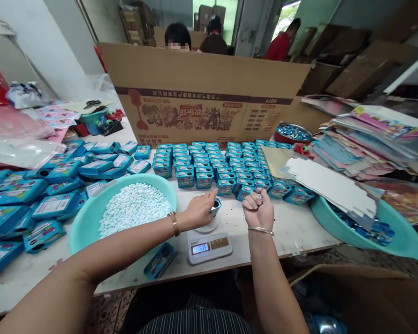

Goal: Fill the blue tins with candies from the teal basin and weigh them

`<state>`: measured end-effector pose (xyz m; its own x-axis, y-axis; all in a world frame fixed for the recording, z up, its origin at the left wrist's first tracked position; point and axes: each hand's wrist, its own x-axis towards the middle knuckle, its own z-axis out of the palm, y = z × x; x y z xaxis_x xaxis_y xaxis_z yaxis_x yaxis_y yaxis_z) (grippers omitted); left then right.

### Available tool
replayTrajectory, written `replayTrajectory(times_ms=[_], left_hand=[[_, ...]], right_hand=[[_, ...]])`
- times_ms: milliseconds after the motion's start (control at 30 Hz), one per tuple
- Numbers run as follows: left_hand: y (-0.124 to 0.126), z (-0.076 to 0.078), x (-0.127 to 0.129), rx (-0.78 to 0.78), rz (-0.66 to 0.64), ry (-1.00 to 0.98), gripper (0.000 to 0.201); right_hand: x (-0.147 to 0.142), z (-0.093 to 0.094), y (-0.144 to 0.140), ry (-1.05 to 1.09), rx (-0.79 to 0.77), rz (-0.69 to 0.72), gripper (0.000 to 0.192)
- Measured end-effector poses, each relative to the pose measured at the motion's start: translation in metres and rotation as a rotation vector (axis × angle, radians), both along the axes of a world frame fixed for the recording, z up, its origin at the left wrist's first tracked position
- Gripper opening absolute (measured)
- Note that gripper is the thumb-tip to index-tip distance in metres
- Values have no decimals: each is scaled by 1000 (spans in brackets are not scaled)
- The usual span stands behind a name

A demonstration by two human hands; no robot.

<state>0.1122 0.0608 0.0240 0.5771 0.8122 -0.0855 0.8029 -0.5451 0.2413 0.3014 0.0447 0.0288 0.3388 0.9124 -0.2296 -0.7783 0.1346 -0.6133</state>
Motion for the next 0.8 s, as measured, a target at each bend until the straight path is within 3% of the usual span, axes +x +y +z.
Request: replayTrajectory(times_ms=[167,400,533,667,800], left_hand=[[20,2,50,97,-188,-25,77],[49,-20,142,197,-433,15,40],[55,-41,169,329,-444,-26,40],[67,-65,194,510,-356,-164,50],[70,-67,215,575,-356,-172,52]], right_hand=[[51,-16,-26,42,-11,-206,23],[78,-39,-40,48,-47,-354,33],[81,-48,-36,29,-34,-408,42],[81,-52,-23,91,-31,-446,47],[76,-46,-24,215,-35,-523,47]])
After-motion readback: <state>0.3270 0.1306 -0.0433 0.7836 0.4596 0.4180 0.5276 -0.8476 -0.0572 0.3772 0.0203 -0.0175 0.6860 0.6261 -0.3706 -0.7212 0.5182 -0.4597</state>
